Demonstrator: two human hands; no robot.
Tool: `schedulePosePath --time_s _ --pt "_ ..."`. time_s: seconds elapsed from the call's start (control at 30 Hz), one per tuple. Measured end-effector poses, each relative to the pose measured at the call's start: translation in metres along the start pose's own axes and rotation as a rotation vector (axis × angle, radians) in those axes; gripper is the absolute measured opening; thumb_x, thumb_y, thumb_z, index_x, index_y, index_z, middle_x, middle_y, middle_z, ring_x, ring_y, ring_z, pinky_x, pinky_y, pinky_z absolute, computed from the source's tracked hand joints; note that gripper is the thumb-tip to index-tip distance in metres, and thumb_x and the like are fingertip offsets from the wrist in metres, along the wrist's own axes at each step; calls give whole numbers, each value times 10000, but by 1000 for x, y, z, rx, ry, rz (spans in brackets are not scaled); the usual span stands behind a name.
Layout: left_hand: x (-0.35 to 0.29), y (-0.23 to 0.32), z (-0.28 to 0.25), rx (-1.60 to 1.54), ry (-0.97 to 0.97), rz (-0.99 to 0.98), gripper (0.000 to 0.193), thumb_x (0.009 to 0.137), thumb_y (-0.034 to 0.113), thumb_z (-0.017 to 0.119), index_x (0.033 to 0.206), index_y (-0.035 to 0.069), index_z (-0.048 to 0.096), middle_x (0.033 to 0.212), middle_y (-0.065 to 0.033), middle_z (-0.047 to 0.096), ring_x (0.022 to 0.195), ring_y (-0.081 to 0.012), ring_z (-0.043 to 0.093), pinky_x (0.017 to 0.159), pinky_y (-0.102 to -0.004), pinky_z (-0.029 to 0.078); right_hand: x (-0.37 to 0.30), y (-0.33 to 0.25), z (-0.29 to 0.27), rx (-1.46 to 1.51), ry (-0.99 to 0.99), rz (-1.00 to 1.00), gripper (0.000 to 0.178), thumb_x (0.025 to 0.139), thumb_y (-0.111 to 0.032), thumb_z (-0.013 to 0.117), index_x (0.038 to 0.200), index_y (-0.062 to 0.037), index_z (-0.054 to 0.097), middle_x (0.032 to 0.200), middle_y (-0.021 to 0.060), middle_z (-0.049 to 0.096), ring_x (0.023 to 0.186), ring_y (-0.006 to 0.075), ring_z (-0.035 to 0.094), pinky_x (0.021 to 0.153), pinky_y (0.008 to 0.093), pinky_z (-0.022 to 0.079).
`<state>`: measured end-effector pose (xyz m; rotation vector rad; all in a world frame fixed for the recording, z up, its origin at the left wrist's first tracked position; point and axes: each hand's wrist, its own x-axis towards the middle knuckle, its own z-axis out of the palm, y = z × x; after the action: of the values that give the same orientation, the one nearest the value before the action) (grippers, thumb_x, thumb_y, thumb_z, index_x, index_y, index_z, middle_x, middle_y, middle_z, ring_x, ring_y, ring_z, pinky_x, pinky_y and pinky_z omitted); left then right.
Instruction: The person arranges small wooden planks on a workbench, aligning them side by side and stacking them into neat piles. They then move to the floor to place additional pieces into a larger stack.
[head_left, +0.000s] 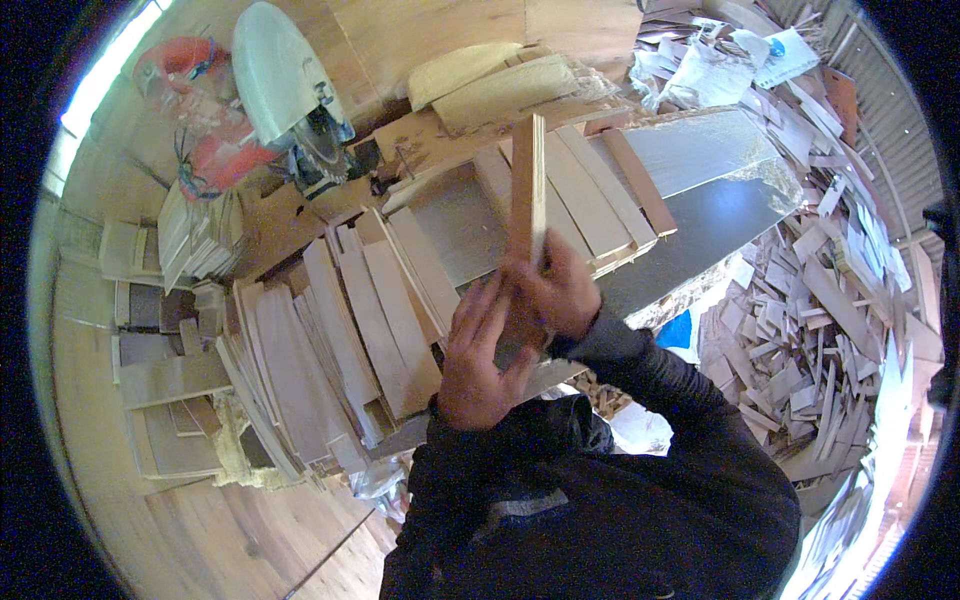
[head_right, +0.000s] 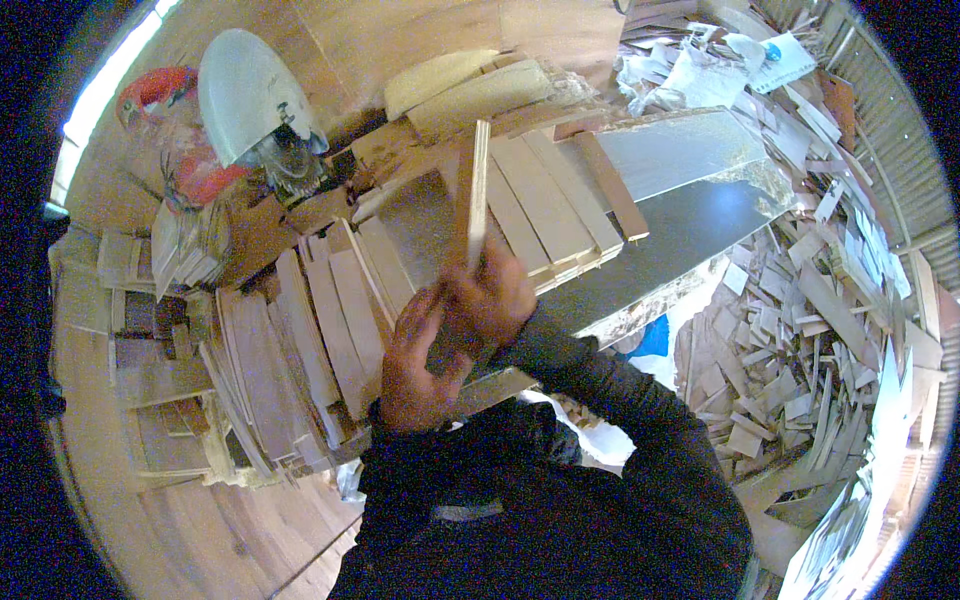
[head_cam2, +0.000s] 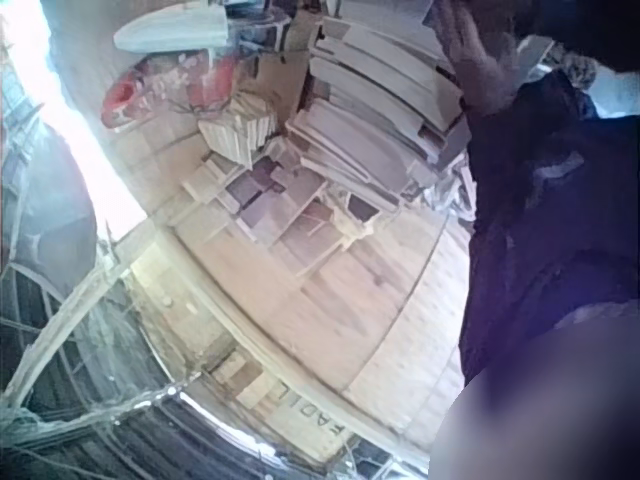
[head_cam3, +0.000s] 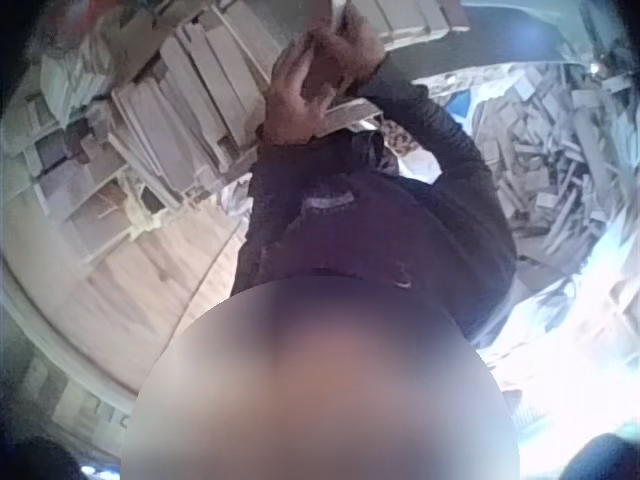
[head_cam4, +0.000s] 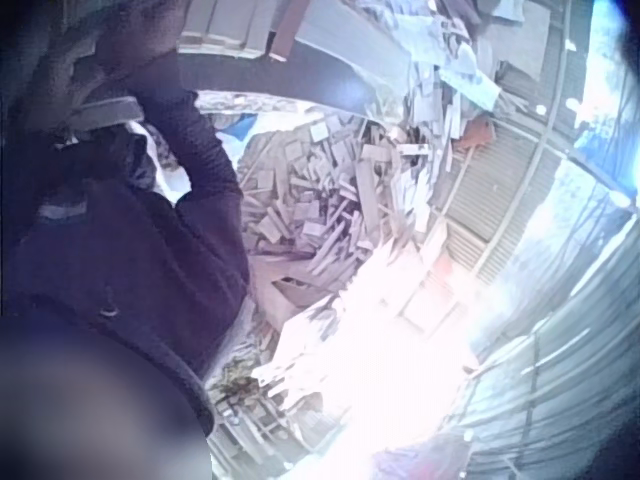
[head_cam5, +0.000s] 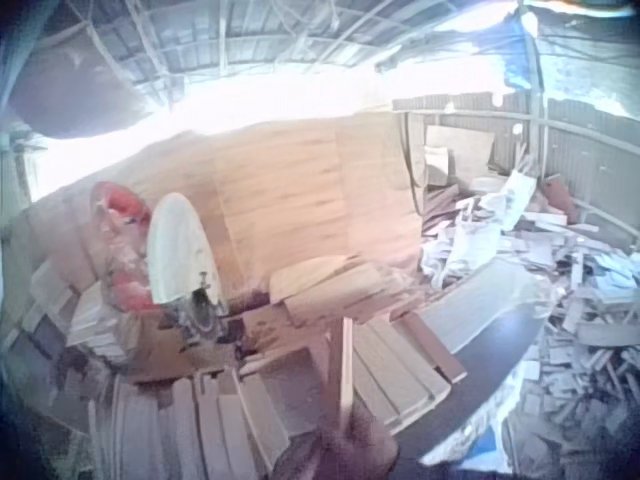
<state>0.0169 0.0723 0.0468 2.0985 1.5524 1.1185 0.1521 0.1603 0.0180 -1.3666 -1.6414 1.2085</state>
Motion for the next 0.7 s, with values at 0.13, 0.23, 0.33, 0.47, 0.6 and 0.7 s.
schedulePosePath --time_s 0.13,0.23,0.33,0.47,0.6,0.7 --pt "-21 -27 -22 268 286 -238 460 841 282 601 1181 -19 525 1229 -256 504 1166 -424 454 1004 -475 342 55 50 -60 -608 486 -510 470 803 -203 688 1157 18 469 858 216 582 756 369 575 646 442 462" --pt "-39 -60 -47 803 423 -496 488 845 283 596 1209 -24 487 1233 -260 485 1168 -410 440 1014 -483 312 87 86 -98 -804 400 -417 334 859 -252 566 1140 -73 556 1032 240 548 866 433 517 736 483 469" --pt "-54 -80 -57 851 199 -809 486 855 274 577 1221 -26 466 1250 -258 467 1178 -407 423 1022 -491 288 102 107 -113 -874 362 -244 342 823 -241 598 1111 -63 552 1013 237 553 895 435 519 757 486 464" --pt "-58 -86 -55 759 187 -814 476 834 229 597 1215 -25 466 1187 -262 501 1132 -414 447 978 -490 327 94 103 -109 -779 121 -357 363 849 -271 587 1129 -47 529 1016 233 566 910 415 564 790 470 469" --pt "-57 -84 -58 710 221 -889 525 784 199 658 1224 -13 465 1144 -255 520 1096 -413 459 950 -479 355 80 76 -111 -738 392 -327 354 866 -223 591 1140 -1 555 1056 216 595 940 340 589 812 412 480" --pt "-54 -83 -58 734 301 -831 560 755 190 690 1231 -2 466 1131 -252 517 1087 -408 462 940 -481 363 70 54 -101 -534 425 -390 322 869 -211 597 1120 -11 567 1041 198 605 910 310 605 777 385 495"
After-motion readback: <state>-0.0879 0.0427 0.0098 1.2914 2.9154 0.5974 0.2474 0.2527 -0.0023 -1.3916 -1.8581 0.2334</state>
